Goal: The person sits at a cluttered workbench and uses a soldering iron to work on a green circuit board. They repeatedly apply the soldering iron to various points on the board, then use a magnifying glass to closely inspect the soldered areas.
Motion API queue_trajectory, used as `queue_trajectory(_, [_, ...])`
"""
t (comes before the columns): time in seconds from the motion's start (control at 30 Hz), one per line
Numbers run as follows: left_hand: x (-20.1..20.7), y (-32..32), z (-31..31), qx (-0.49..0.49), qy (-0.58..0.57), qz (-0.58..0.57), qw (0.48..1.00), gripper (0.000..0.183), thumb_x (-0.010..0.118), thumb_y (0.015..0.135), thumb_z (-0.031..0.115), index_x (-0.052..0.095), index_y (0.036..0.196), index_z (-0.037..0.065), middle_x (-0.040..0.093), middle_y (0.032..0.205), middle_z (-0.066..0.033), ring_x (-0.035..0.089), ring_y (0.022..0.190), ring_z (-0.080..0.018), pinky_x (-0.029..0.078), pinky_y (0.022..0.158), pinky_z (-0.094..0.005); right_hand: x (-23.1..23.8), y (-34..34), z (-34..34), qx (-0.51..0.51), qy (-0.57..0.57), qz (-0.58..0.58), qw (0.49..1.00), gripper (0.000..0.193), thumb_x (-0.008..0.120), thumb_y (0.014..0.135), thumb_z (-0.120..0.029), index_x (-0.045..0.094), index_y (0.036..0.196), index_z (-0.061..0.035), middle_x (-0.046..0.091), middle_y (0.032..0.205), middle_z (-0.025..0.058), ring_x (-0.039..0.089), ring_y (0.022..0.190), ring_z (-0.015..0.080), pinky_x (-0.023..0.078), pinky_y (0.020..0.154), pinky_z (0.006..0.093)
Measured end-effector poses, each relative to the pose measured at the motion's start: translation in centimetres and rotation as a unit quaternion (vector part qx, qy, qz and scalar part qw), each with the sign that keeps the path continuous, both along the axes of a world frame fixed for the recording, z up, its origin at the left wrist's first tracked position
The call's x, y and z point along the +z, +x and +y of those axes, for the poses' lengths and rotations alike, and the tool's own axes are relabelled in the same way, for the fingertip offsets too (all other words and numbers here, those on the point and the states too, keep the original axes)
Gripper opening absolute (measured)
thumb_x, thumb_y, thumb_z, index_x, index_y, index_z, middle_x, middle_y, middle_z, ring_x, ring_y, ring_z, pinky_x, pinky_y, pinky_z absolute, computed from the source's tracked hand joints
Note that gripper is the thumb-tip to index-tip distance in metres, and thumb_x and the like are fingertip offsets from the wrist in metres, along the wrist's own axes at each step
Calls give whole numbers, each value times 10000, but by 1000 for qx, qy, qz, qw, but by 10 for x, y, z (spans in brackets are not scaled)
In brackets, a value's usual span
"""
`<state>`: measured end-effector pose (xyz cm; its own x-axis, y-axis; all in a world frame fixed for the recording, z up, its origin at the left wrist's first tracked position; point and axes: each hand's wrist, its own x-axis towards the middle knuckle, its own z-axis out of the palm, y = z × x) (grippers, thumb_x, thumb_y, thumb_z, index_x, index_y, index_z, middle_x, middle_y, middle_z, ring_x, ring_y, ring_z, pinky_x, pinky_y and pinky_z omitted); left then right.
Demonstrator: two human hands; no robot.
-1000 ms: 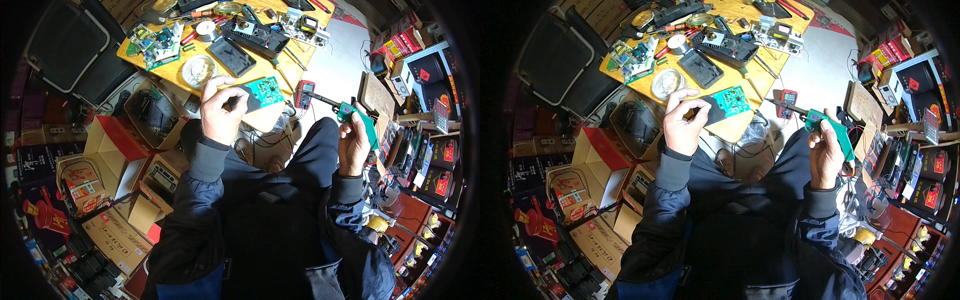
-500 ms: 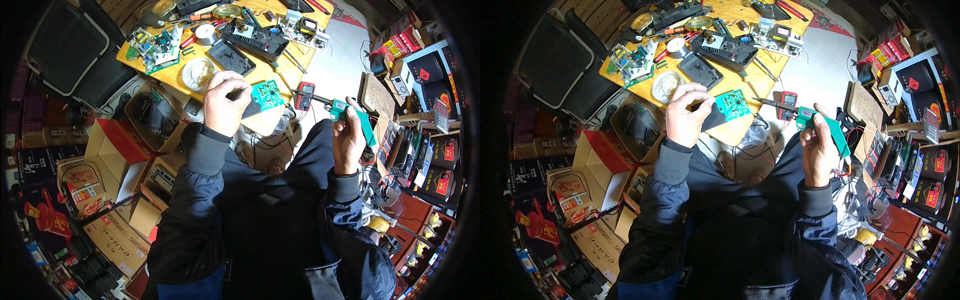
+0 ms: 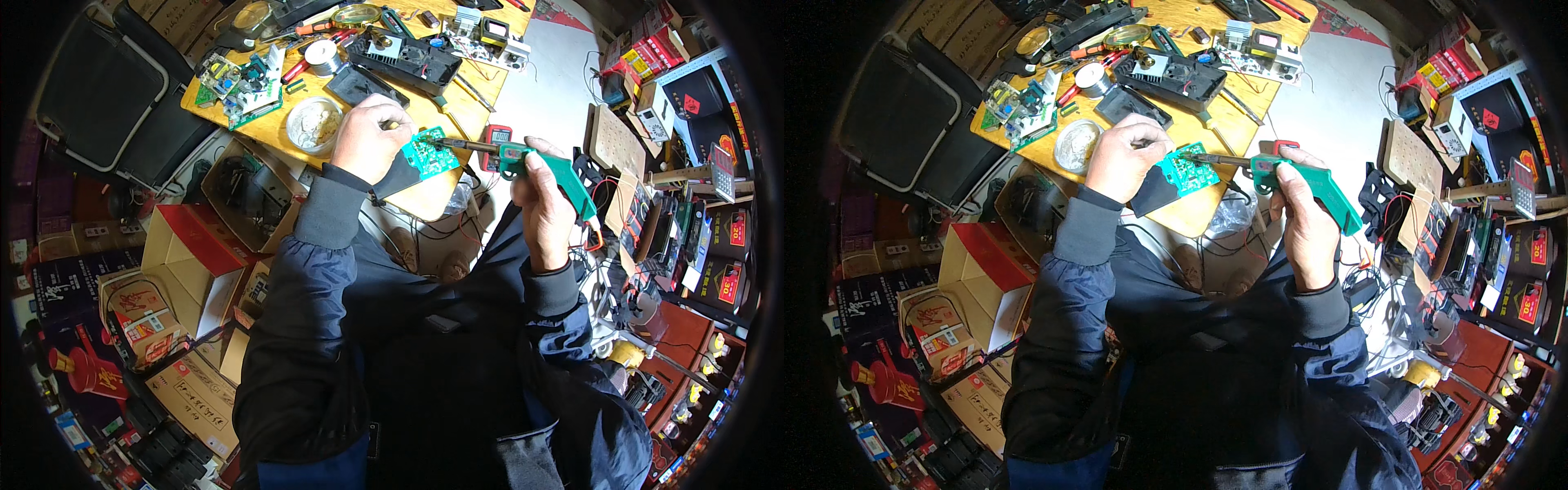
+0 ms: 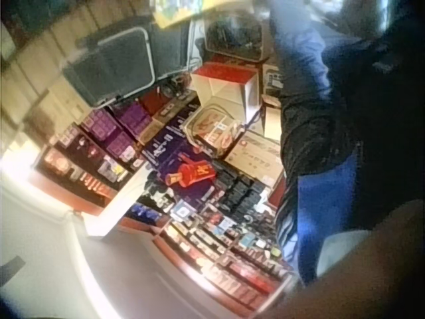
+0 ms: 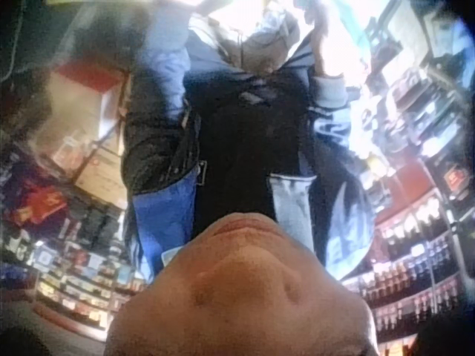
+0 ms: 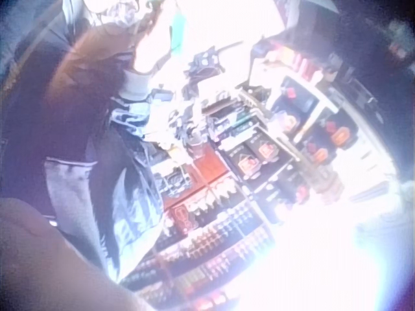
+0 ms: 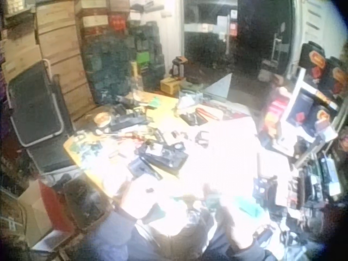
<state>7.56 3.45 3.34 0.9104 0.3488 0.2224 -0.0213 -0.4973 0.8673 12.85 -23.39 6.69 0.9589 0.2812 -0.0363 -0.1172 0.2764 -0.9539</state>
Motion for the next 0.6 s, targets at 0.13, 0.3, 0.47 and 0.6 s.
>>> queue_trajectory(0.13, [0, -1, -2, -23, 89, -27, 995, 51, 763, 855, 43, 766, 875, -3, 690, 1007, -95, 672, 1013, -253, 517, 929, -352, 4, -1, 2, 7, -36, -31, 999, 303, 657, 1047, -129, 635, 1314, 13, 667, 863, 39, 525, 619, 90, 401, 568, 237])
queue_trajectory(0.3, [-3, 0, -3, -3, 75, -27, 997, 50, 784, 813, 71, 766, 840, 33, 691, 1007, -82, 649, 1033, -280, 502, 946, -375, 7, -5, -3, 47, -84, -125, 987, 311, 678, 1027, -110, 637, 1299, 35, 684, 974, 83, 591, 677, 108, 472, 598, 253])
queue_trajectory(0.47, [-5, 0, -2, -4, 83, -29, 996, 47, 788, 799, 88, 768, 820, 51, 694, 1005, -76, 641, 1034, -289, 499, 944, -384, 16, -10, -4, 63, -177, -284, 940, 253, 755, 938, -42, 726, 1174, 47, 726, 1093, 141, 660, 938, 237, 532, 840, 340])
queue_trajectory(0.6, [-4, 0, -4, -4, 90, -28, 996, 39, 785, 796, 87, 771, 818, 59, 693, 1006, -78, 636, 1039, -290, 495, 946, -387, 20, -14, 3, 66, -169, -297, 937, 260, 776, 903, -5, 741, 1156, 46, 760, 1087, 154, 670, 1038, 290, 528, 936, 379])
